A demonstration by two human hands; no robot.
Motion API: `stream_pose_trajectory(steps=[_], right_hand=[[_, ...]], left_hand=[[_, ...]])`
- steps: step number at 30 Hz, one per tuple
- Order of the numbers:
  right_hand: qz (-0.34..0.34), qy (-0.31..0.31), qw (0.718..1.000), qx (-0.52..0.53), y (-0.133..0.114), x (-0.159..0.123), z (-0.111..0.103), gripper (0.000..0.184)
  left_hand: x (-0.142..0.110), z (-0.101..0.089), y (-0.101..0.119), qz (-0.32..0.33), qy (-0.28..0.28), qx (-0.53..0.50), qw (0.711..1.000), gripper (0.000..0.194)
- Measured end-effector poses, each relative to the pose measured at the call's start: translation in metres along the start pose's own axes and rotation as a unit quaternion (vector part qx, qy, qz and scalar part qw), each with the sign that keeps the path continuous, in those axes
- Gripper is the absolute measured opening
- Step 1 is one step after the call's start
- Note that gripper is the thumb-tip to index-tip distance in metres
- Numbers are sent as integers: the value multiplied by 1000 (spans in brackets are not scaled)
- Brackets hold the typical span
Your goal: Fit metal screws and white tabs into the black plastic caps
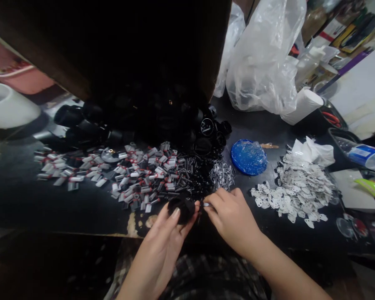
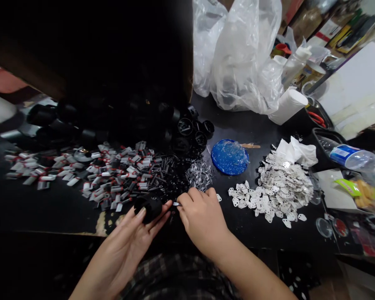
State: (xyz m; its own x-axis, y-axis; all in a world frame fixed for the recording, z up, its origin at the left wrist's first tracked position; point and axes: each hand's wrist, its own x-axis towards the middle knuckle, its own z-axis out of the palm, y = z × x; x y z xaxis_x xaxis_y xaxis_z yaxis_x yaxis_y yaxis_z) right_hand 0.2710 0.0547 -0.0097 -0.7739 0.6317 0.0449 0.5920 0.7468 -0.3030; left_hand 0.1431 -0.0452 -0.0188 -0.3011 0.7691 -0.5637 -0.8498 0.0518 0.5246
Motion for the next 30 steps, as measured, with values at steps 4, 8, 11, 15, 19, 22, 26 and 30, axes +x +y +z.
stream_pose_trajectory(steps=[4,8,11,15,19,22,26,30], right_hand=[[4,21,1000,11,2,-3,3,4],[6,43,998,44,3,-6,1,4],[14,69,994,89,5,-8,-2,7],[67,55,989,116,9,-15,-9,10],[74,22,991,106,7,-17,-11,10],[32,3,998,53,1,-11,-6,8],[29,13,999,37,-4,-6,-4,3],[38,61,986,151,-5,-12,-11,4]], left_hand=[[2,-1,3,21,5,8,1000,15],[1,-3,-1,26,3,20,999,12],[-2,-1,-3,27,0,26,999,13],[-5,1,-2,46,23,18,999,11],[-5,3,-1,43,43,18,998,12],[-6,4,-2,38,45,34,998,13],[-9,3,-3,41,26,69,996,20],[-7,5,-7,27,12,77,997,23]])
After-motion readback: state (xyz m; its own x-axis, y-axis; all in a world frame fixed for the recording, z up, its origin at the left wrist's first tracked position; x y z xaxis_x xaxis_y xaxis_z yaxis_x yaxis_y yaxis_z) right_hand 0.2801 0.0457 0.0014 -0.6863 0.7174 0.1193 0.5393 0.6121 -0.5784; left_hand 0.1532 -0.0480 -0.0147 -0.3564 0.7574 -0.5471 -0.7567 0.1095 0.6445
